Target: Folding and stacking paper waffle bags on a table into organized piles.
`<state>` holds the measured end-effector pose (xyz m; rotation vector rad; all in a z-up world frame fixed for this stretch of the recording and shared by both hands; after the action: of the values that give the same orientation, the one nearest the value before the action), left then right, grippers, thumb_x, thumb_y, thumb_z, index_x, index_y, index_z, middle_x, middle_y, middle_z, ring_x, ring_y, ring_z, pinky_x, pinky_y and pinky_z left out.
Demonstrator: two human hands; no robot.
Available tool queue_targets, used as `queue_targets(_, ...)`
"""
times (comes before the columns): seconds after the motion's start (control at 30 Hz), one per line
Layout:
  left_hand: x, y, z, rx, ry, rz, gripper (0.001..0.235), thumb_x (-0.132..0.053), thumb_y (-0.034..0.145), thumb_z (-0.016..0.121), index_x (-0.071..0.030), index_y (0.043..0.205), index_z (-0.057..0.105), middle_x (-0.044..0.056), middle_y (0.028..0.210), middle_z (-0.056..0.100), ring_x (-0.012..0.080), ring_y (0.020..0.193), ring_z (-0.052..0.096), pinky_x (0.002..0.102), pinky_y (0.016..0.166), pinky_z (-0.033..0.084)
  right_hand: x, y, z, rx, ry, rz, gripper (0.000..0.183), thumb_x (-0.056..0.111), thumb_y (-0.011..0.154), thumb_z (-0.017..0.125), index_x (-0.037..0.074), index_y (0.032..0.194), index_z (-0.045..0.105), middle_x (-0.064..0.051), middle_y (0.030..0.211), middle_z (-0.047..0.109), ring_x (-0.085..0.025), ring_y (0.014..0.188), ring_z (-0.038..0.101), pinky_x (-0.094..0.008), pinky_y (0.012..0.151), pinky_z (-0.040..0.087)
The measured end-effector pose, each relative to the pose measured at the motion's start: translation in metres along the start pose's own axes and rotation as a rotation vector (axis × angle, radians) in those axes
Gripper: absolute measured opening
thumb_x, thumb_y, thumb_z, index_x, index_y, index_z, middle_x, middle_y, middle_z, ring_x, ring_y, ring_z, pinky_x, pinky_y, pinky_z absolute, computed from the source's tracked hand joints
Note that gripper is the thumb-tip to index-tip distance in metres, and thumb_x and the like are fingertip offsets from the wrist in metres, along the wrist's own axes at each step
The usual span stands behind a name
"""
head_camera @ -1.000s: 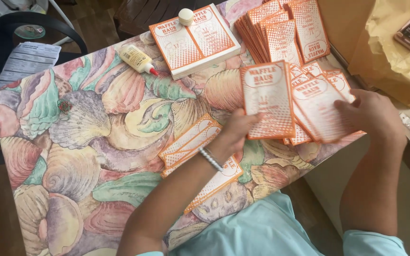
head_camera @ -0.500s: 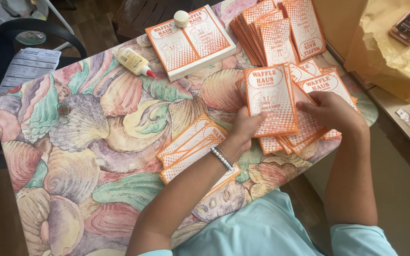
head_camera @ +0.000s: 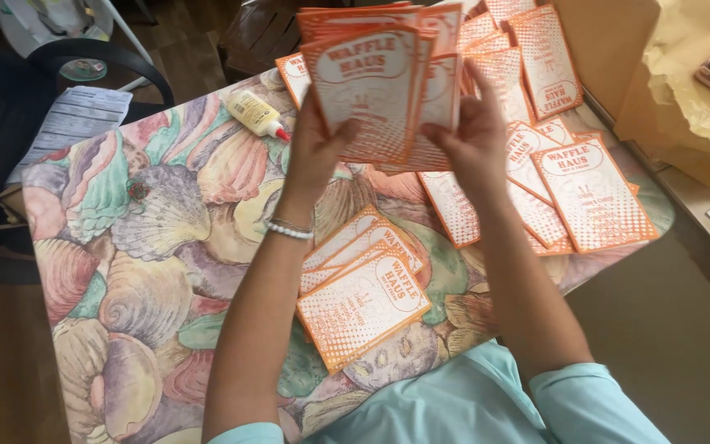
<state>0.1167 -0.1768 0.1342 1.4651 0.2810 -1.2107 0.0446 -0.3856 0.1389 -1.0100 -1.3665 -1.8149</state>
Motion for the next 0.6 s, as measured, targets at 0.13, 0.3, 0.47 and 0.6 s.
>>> queue_targets(0.13,-0.006,-0.023,-0.055,-0.112,-0.095,0.061,0.073,0.005,0.095,0.073,-0.018,0.147,0.027,0.007,0.137,0.058,0.0168,0.127,0.059,0.037,0.112,0.046,-0.057,0.009,0.049,0.063,-0.024,-0.034,0.045,-0.010,0.082,0.084,0.004,0.121,0.068,-0.005,0.102,0.071,-0.013,0.099,0.067,-0.029,0.092,0.056)
queue_targets(0.3,0.032,-0.065,-0.123,-0.295,-0.034,-0.100,0.063,0.007,0.084,0.077,-0.008,0.140,0.052,0.004,0.123,0.068,0.0135,0.115,0.065,0.032,0.103,0.054,-0.060,-0.015,0.099,0.095,-0.202,-0.130,0.064,-0.014,0.085,0.078,0.000,0.143,0.054,-0.022,0.123,0.062,-0.033,0.121,0.062,-0.043,0.101,0.054)
queue_targets(0.47,0.054,-0.092,-0.136,-0.353,-0.079,-0.161,0.062,0.008,0.080,0.081,-0.004,0.136,0.057,0.009,0.121,0.071,0.0178,0.115,0.067,0.035,0.102,0.054,-0.060,-0.035,0.091,-0.107,-0.495,-0.390,0.052,-0.002,0.080,0.090,0.008,0.128,0.071,-0.011,0.120,0.064,-0.025,0.107,0.065,-0.036,0.091,0.056)
queue_targets(0.6,0.054,-0.098,-0.123,-0.338,-0.100,-0.188,0.070,0.007,0.080,0.083,-0.007,0.142,0.052,0.008,0.126,0.068,0.0189,0.120,0.065,0.038,0.106,0.052,-0.042,-0.044,0.091,-0.171,-0.657,-0.591,0.046,-0.004,0.082,0.089,0.014,0.122,0.077,-0.010,0.120,0.068,-0.026,0.100,0.061,-0.038,0.086,0.056)
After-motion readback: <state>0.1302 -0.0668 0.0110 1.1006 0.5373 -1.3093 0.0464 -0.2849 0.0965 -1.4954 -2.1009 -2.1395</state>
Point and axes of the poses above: each hand's wrist, its own y-axis towards the middle knuckle, its own z-axis out of the palm, x = y × z, the point moved 8 cm from there along y, towards the middle knuckle
